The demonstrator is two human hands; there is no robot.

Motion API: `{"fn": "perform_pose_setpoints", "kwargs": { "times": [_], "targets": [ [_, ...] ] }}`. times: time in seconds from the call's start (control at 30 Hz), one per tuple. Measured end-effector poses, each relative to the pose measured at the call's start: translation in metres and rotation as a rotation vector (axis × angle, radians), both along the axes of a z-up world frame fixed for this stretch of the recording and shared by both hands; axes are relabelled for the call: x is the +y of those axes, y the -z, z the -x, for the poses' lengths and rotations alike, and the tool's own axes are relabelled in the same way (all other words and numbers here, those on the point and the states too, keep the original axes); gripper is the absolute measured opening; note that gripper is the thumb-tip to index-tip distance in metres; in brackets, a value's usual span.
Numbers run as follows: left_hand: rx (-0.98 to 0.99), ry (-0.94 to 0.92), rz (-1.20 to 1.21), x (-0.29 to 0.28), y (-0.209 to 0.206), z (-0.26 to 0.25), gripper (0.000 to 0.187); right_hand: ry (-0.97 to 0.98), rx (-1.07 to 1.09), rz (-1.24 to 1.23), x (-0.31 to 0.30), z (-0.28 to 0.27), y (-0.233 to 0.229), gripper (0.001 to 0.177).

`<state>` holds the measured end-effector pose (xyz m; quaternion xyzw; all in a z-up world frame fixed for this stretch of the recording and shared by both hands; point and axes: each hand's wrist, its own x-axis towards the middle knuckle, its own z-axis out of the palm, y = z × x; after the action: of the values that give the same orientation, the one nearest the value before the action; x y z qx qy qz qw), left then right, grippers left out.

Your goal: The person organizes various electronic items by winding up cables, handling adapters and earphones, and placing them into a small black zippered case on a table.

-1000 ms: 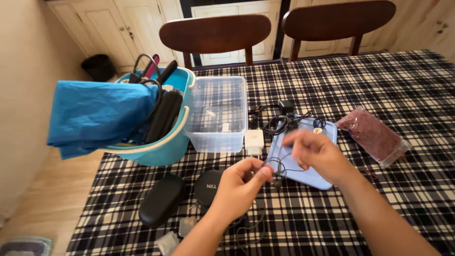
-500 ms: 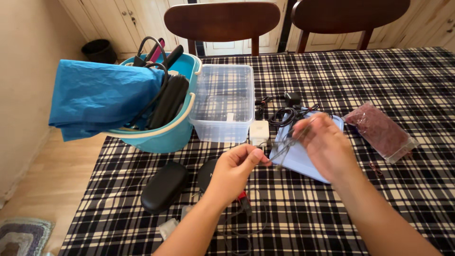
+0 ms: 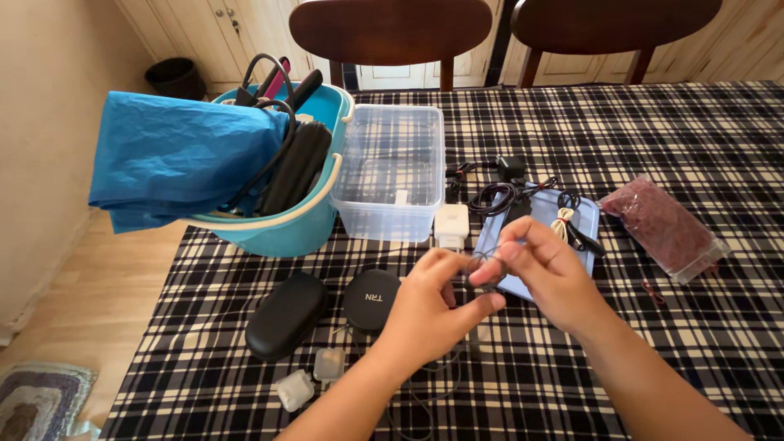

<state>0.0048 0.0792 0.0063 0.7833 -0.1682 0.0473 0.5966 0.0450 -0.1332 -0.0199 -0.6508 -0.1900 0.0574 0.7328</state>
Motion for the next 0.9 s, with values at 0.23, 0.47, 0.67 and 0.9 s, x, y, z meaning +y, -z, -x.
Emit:
{"fn": "perform_pose_setpoints", "kwargs": {
  "times": [0.23,0.47,0.67,0.9],
  "targets": [
    [0.178,0.062,0.063,0.002,0.012,-0.010,0.017,0.170,0.035,-0.109,0.002,-0.006,0.004,0.012],
    [0.040,0.048,0.176,0.017,0.021,-0.024,0.007,0.234,0.059,-0.261,-0.014,-0.018,0.006,0.010],
    [0.381,0.320,0.840,0.015,0.040,-0.031,0.002,0.056,0.185,-0.005,-0.026,-0.024,0.011,0.010],
    [0.320,0.234,0.388,0.021,0.044,-0.031,0.017,-0.144,0.113,-0.178,-0.039,-0.022,0.019,0.023]
  ]
}}
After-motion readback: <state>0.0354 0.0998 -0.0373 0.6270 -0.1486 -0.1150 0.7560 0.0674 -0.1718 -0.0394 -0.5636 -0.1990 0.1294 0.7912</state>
